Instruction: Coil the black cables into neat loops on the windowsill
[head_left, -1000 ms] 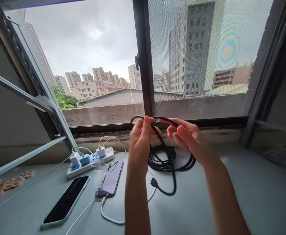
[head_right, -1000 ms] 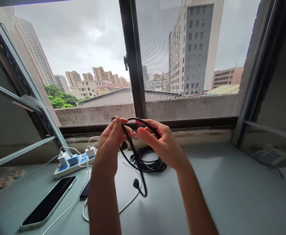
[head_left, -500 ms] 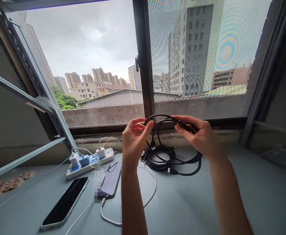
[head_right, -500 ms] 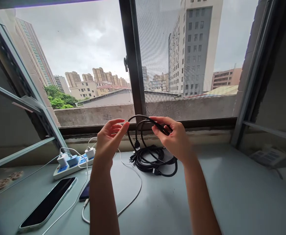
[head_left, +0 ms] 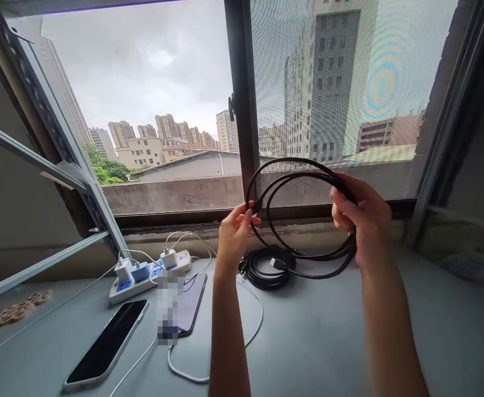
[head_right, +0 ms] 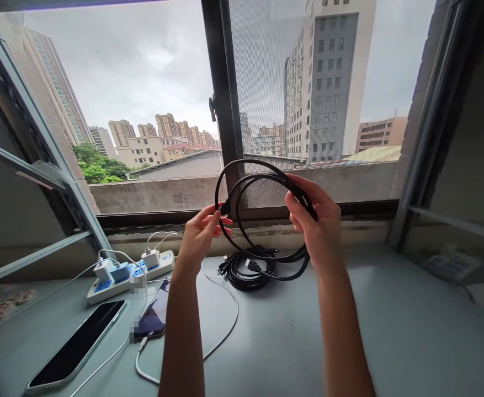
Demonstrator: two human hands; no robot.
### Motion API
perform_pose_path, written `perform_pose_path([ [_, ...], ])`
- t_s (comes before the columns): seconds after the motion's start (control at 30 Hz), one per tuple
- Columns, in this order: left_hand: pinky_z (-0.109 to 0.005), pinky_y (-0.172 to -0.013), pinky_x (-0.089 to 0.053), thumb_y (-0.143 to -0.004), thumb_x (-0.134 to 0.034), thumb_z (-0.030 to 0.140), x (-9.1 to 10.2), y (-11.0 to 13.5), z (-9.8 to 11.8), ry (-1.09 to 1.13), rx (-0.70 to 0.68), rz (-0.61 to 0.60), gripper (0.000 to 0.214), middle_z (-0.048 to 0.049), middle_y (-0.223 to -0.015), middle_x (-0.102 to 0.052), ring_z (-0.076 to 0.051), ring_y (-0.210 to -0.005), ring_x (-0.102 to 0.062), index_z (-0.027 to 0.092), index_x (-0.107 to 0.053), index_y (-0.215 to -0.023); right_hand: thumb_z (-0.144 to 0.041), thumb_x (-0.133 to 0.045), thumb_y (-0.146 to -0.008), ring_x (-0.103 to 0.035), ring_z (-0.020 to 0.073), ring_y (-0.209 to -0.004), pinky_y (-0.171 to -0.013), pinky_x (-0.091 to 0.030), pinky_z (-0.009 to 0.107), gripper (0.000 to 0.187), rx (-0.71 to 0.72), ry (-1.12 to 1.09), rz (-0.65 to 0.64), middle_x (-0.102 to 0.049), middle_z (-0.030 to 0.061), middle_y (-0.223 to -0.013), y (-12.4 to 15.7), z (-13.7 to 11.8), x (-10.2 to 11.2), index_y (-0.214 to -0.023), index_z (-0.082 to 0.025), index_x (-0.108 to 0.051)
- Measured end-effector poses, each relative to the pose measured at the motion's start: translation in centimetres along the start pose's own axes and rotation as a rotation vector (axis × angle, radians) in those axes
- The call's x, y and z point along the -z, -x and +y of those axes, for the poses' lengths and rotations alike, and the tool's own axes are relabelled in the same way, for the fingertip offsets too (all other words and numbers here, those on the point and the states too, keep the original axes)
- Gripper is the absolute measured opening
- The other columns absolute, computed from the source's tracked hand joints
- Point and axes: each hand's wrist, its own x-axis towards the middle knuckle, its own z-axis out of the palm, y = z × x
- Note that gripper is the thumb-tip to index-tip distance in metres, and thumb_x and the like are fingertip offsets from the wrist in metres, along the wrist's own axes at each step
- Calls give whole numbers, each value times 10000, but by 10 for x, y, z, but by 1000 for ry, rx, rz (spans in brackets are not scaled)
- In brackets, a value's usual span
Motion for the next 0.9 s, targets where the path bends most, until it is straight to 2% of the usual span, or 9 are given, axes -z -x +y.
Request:
perform_pose_path([
  [0.17, -237, -549, -468, -758, -687, 481, 5, 3, 5, -59, -38, 34, 482, -87, -713, -674, -178, -615, -609, 104, -692, -1059, -295, -679, -779, -349, 34, -440, -352, -268, 162, 281, -55, 113, -8, -550, -40, -706, -3, 8, 1, -1060, -278, -681],
  [0.3, -224, -478, -423, -758, -676, 450, 8, 7, 11, -157, -4, 51, 469, -77, -728, -683, -152, -528, -573, 128, -684, -1100, -351, -646, -818, -362, 35, -429, -355, -277, 162, 323, -79, 201, -46, -594, -25, -721, -4, 16, 1, -1124, -248, -657],
  [0.37, -223, -454, -403, -747, -687, 450, 11, 9, 14, -248, 27, 50, 425, -68, -716, -681, -156, -513, -578, 159, -707, -1056, -378, -646, -820, -360, 37, -422, -361, -282, 169, 337, -66, 249, -61, -616, -14, -722, -3, 18, 1, -1125, -235, -660],
  [0.47, -234, -481, -432, -682, -747, 457, 19, 14, 19, -300, 51, 0, 360, -58, -676, -671, -175, -532, -599, 187, -748, -920, -414, -641, -822, -418, 58, -440, -400, -332, 189, 320, 0, 354, -54, -647, 3, -716, -4, 19, 3, -1073, -220, -684],
  [0.6, -265, -581, -495, -641, -783, 476, 28, 19, 26, -225, 40, -144, 334, -61, -764, -682, -188, -619, -618, 194, -756, -818, -401, -616, -848, -595, 131, -607, -542, -440, 234, 246, 129, 517, -32, -686, 17, -735, -5, 18, 11, -994, -223, -704],
  [0.67, -266, -607, -489, -670, -768, 501, 29, 20, 29, -266, 32, -181, 377, -57, -783, -680, -194, -680, -622, 202, -749, -900, -383, -606, -860, -634, 156, -682, -591, -462, 249, 220, 176, 572, -75, -700, 14, -757, -5, 15, 15, -990, -237, -707],
  [0.8, -277, -695, -475, -674, -778, 511, 24, 19, 30, -361, -80, -106, 563, -53, -977, -666, -217, -889, -609, 239, -655, -1152, -342, -640, -846, -656, 155, -712, -596, -472, 235, 149, 261, 630, -172, -722, -9, -824, 1, 3, 14, -949, -271, -722],
  [0.9, -293, -839, -449, -714, -764, 472, 17, 17, 31, -334, -132, -195, 527, -48, -1064, -644, -221, -1009, -576, 243, -632, -1170, -300, -666, -832, -660, 142, -713, -586, -473, 218, 109, 330, 638, -218, -728, -22, -862, 8, -8, 8, -918, -285, -730],
])
